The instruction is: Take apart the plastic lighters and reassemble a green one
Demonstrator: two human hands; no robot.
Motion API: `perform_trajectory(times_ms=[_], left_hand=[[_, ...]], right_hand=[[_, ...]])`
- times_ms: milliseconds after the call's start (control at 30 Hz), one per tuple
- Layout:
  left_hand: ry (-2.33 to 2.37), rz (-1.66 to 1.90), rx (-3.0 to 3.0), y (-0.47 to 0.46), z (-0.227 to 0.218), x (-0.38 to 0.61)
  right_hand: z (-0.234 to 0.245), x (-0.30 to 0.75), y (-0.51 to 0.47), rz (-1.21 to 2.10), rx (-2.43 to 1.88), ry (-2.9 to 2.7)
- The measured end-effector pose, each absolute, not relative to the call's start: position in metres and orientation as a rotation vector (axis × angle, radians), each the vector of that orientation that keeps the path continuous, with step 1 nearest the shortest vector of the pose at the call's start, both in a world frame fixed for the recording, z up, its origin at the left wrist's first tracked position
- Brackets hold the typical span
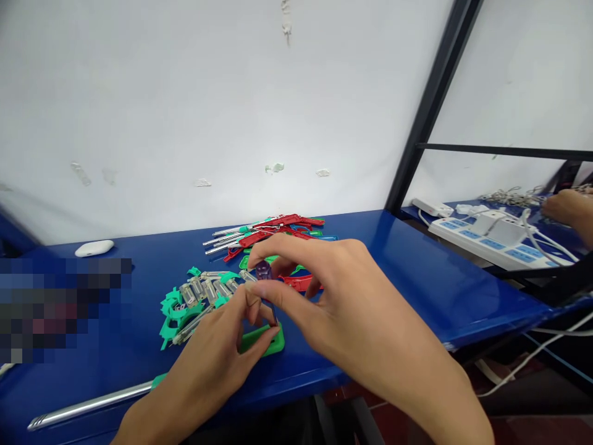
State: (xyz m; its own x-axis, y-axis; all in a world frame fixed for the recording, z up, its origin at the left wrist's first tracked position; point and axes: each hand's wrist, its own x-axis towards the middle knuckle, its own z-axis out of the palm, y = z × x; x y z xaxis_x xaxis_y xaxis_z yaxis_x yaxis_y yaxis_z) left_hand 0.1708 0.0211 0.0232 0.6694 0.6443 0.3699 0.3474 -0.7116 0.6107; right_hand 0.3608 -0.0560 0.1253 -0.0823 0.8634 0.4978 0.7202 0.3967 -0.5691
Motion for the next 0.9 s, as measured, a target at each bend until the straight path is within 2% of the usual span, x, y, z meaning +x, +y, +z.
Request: perform_trajectory(times_ms=[900], left_hand=[[0.758,0.731,2.31,0.018,0.014,0.168]], right_hand=[[0.118,0.366,-0.05,0.272,-1.477,-1.821]])
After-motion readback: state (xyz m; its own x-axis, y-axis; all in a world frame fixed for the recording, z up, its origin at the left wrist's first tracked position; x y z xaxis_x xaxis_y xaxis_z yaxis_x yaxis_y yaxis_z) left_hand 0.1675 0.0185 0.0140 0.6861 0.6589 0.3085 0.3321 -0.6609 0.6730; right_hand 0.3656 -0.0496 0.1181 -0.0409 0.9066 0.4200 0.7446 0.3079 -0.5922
